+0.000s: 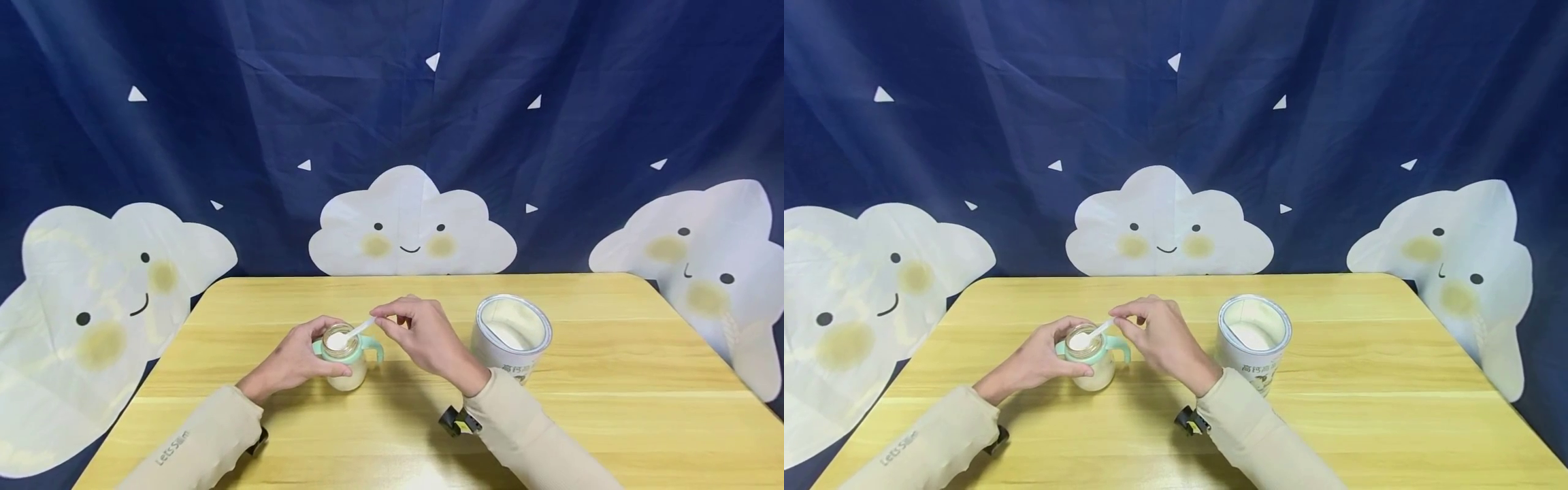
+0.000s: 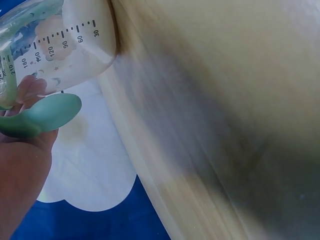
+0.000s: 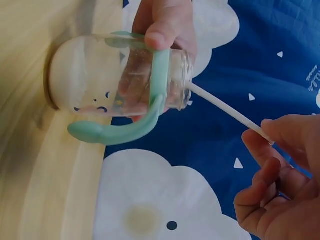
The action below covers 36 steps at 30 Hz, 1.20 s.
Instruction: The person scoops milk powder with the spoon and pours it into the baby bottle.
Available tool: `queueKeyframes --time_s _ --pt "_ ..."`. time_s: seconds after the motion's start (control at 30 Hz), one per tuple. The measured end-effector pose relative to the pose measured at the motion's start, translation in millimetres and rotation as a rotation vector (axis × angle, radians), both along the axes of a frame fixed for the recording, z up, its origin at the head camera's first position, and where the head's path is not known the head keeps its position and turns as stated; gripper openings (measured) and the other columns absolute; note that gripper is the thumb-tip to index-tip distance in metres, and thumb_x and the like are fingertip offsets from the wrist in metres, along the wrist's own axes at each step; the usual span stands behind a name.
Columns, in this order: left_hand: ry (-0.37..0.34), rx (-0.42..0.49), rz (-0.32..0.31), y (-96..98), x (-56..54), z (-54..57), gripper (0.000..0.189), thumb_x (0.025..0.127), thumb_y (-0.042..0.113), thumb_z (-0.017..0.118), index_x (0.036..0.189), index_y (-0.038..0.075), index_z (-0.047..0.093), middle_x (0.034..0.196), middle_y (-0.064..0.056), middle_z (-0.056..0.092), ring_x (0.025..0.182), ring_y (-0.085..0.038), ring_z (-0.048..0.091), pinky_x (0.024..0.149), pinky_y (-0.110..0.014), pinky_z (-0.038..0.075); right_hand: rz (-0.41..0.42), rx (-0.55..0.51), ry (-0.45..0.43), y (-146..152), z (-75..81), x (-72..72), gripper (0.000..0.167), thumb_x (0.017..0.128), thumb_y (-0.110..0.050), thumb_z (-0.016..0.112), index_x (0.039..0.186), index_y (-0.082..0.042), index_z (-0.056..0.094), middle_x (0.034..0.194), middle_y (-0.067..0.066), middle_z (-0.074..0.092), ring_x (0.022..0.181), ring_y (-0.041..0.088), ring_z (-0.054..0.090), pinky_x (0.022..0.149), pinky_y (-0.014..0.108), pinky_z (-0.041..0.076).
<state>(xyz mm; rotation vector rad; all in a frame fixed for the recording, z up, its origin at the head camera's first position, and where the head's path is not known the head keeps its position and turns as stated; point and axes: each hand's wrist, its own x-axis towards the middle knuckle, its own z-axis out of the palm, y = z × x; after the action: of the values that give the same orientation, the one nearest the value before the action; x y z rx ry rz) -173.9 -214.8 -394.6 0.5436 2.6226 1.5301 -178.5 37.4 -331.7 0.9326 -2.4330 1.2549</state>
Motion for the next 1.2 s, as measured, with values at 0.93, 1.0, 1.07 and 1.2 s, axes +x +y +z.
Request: queueKeyframes --time_s 0.93,1.0,1.07,1.2 --pt "0.003 -0.01 -0.07 0.1 -11.2 29.7 0.066 0.084 0.026 0.083 0.137 0.0 0.054 0.138 -0.015 0.058 0.133 -0.033 0.05 0.11 -0.053 0.037 -0.088 0.043 -0.062 12 -2.8 -4.2 0.005 0.088 -0.01 0.077 0.091 -0.011 0.08 0.082 -0.004 0.073 0.061 0.01 0.046 0.054 0.022 0.037" --pt "0.019 0.012 -0.086 2.0 -13.7 36.3 0.063 0.089 0.028 0.078 0.138 -0.003 0.053 0.14 -0.017 0.057 0.134 -0.033 0.049 0.11 -0.053 0.037 -0.081 0.032 -0.063 13 -2.1 -4.3 0.005 0.088 -0.01 0.077 0.091 -0.01 0.08 0.081 -0.004 0.072 0.059 0.009 0.045 0.052 0.022 0.036" --pt "0.041 0.023 -0.102 4.7 -15.4 42.3 0.059 0.093 0.029 0.074 0.138 -0.004 0.053 0.14 -0.018 0.056 0.133 -0.034 0.049 0.11 -0.053 0.038 -0.07 0.015 -0.07 14 -1.0 -4.5 0.005 0.088 -0.01 0.076 0.091 -0.009 0.08 0.08 -0.004 0.072 0.058 0.008 0.045 0.052 0.021 0.036" --pt "0.052 0.017 -0.086 11.7 -16.7 53.0 0.054 0.096 0.03 0.069 0.137 -0.001 0.054 0.139 -0.016 0.057 0.132 -0.032 0.051 0.109 -0.053 0.039 -0.056 0.006 -0.083 18 2.6 -3.9 0.005 0.09 -0.012 0.075 0.092 -0.01 0.08 0.081 -0.005 0.072 0.061 0.007 0.048 0.054 0.022 0.04"
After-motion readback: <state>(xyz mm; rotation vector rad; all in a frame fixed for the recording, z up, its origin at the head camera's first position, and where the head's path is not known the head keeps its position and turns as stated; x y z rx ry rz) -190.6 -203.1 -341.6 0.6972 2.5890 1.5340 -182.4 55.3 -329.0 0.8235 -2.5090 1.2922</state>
